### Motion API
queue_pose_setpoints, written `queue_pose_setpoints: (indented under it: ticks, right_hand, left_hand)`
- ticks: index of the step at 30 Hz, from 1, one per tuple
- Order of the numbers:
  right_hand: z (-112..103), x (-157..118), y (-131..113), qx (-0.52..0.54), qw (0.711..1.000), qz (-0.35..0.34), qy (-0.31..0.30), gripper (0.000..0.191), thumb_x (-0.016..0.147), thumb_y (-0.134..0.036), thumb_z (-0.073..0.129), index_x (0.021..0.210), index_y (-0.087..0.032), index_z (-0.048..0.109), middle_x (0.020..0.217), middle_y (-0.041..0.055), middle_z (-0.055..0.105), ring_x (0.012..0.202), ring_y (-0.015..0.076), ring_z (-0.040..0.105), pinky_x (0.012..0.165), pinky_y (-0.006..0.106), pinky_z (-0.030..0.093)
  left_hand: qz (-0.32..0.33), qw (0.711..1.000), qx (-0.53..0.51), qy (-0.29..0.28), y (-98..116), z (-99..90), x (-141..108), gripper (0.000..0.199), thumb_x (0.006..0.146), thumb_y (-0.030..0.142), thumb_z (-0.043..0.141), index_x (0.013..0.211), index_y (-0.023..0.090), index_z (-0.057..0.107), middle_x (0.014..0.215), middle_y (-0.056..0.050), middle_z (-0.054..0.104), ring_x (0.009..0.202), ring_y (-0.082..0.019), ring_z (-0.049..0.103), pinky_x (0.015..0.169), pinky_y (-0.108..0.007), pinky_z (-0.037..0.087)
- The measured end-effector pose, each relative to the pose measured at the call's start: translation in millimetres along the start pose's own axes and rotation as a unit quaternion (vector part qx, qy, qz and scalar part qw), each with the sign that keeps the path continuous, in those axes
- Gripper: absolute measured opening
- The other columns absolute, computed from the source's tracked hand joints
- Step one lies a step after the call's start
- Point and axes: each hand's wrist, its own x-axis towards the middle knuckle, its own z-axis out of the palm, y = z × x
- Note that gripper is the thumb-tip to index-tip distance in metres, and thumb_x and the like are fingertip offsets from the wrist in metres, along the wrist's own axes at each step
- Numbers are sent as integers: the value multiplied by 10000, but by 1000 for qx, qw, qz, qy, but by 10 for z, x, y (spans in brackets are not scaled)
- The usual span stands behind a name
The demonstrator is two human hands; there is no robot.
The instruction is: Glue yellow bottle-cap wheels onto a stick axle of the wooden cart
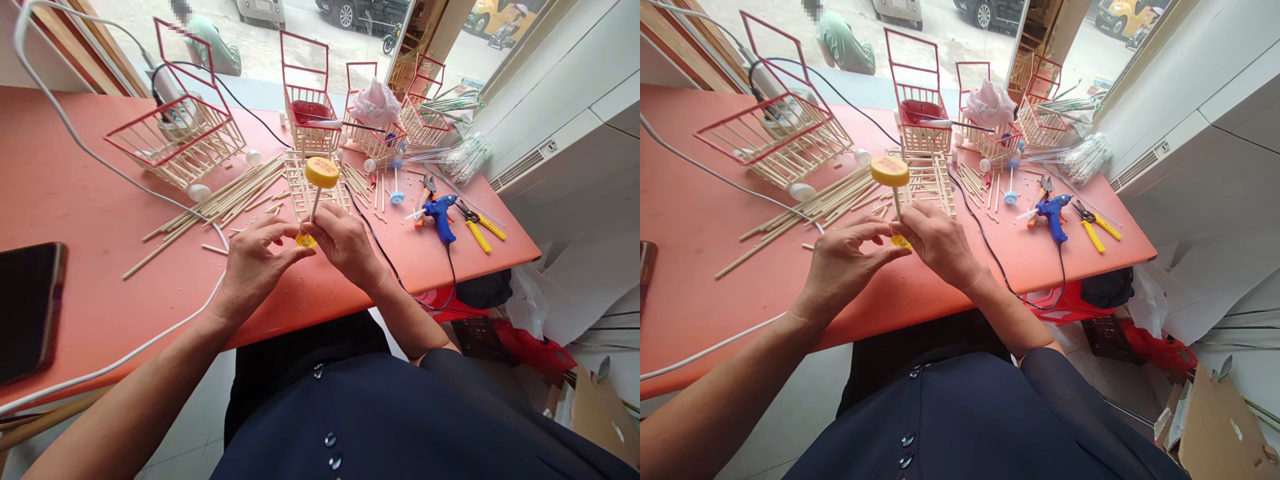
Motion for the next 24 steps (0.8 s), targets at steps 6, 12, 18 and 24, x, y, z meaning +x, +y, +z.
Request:
queue_pose_setpoints:
  ticks: [6, 12, 18, 24]
  right_hand:
    - [6, -3, 4, 0, 1000, -3, 1, 364, 1159, -416, 412, 901, -219, 576, 927, 20, 603, 860, 149, 552, 764, 261, 426]
    - [6, -5, -1, 2, 1000, 3, -1, 387, 1162, -432, 396, 904, -215, 587, 931, 22, 604, 863, 150, 550, 764, 266, 420]
    - [-8, 0, -14, 9, 1000, -1, 0, 372, 1161, -412, 404, 913, -213, 596, 937, 25, 619, 871, 150, 557, 774, 263, 433]
    - [-11, 0, -17, 8, 1000, 12, -14, 370, 1160, -416, 405, 918, -219, 603, 946, 25, 622, 881, 155, 565, 784, 273, 437]
  left_hand:
    - [-3, 1000, 2, -1, 5, 0, -3, 130, 865, 313, 859, 973, 260, 812, 954, 6, 757, 793, -140, 658, 738, -267, 565]
    - [-7, 1000, 2, -3, 1, -7, -4, 142, 856, 320, 863, 974, 259, 813, 959, 6, 758, 790, -139, 657, 737, -266, 560]
    - [-2, 1000, 5, 1, 5, -9, 3, 138, 888, 369, 833, 967, 259, 809, 956, -2, 758, 788, -143, 654, 741, -273, 563]
    - [-15, 1000, 19, -4, 15, -6, 4, 159, 891, 401, 822, 968, 263, 811, 949, -13, 758, 778, -158, 649, 735, -296, 566]
